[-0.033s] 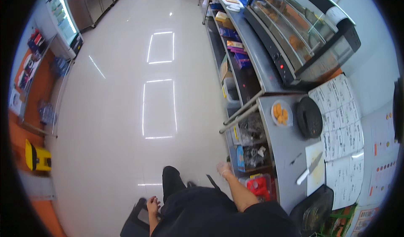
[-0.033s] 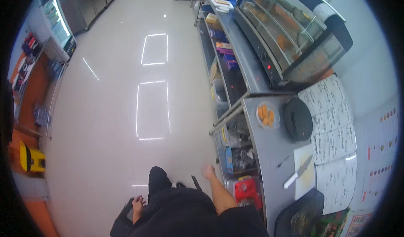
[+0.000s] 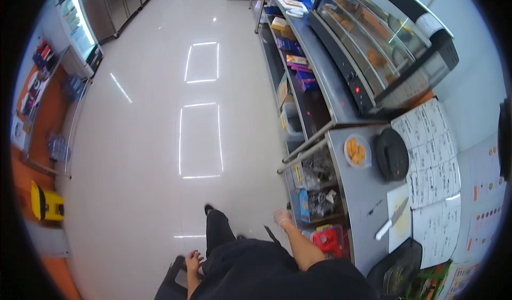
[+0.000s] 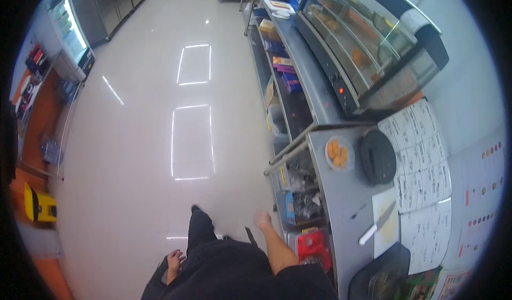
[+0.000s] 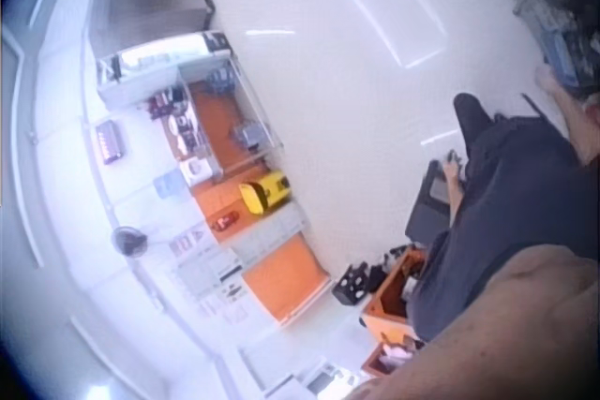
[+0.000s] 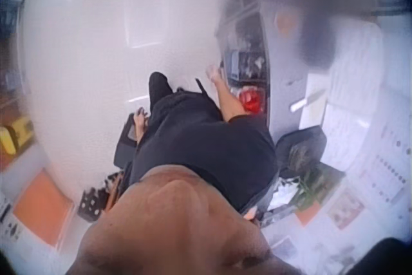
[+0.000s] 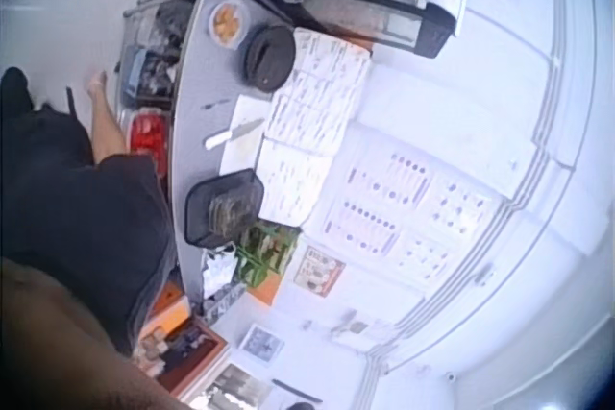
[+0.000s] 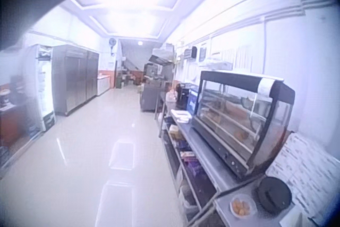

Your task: The person retrieves a food box and a plastic bag from a storage area, then assembles a takeout order by placing fried items, rice, and scrambled eggs into the box. The person writes on a receipt, closes the box, and places it into the plastic bag for delivery.

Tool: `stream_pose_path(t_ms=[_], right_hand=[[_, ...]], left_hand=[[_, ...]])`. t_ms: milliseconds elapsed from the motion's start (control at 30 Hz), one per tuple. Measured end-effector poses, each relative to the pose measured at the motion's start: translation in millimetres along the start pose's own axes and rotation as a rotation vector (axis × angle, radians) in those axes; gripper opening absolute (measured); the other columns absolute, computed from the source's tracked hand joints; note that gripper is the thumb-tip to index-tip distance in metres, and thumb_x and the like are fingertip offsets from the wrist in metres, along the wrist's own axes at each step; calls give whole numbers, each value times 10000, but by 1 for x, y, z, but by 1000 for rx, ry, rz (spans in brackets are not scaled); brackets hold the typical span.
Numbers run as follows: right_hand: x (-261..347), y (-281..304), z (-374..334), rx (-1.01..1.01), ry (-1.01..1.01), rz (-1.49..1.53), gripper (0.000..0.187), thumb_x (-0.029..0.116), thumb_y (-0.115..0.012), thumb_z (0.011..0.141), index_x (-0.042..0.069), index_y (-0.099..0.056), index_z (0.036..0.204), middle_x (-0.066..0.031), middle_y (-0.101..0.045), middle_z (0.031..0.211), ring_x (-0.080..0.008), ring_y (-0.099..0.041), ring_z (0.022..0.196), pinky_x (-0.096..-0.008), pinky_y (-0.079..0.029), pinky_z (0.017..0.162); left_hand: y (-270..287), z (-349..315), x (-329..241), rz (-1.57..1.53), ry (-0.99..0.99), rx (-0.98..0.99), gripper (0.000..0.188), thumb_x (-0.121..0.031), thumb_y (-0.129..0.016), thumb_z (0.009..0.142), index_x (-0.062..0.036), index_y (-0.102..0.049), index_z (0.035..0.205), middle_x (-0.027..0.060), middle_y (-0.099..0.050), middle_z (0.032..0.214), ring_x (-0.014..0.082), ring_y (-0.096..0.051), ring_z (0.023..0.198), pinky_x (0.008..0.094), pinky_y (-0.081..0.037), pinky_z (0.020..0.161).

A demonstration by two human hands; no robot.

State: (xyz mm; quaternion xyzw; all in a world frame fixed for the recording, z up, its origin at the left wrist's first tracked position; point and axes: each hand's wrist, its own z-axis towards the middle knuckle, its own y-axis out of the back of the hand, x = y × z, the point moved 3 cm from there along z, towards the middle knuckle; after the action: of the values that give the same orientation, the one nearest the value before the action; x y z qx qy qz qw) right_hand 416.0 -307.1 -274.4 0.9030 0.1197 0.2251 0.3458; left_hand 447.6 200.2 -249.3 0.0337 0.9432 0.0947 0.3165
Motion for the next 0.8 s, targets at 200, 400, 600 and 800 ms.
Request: stream_pose_path(t_ms=[200,400,600,800], right_hand=[[37,31,95,30,-276,317,430,461,-650,838,52,-712,953,-153,-714,857,-269,-684,862,-427,-528,754],[140,130,144,-108,-407,546,388,397,-686,841,17,-726,910,-126,-715,818,-220,-682,768,-368,-521,703],[167,102,290,240,-202,13,367,380,-627,864,65,-726,1024,-132,-701,986,-266,-659,898,-394,-509,837],[259,199,448,110,-173,127,323,264,-603,856,22,-677,1058,-141,-697,884,-266,-651,772,-376,-525,733]], left_hand=[[-19,141,-137,132,393,-27,335,-207,-506,956,-84,-504,1268,147,-614,1134,341,-635,881,484,-522,677],[-115,333,-386,356,21,-95,214,-116,-525,885,-74,-578,1088,89,-606,745,204,-598,573,331,-451,423],[-397,469,-705,633,-588,59,268,-156,-607,873,43,-654,1047,187,-700,996,286,-675,938,392,-529,829],[-731,403,-932,535,-970,377,244,-128,-615,894,29,-635,1081,168,-692,1021,256,-680,926,369,-541,820]])
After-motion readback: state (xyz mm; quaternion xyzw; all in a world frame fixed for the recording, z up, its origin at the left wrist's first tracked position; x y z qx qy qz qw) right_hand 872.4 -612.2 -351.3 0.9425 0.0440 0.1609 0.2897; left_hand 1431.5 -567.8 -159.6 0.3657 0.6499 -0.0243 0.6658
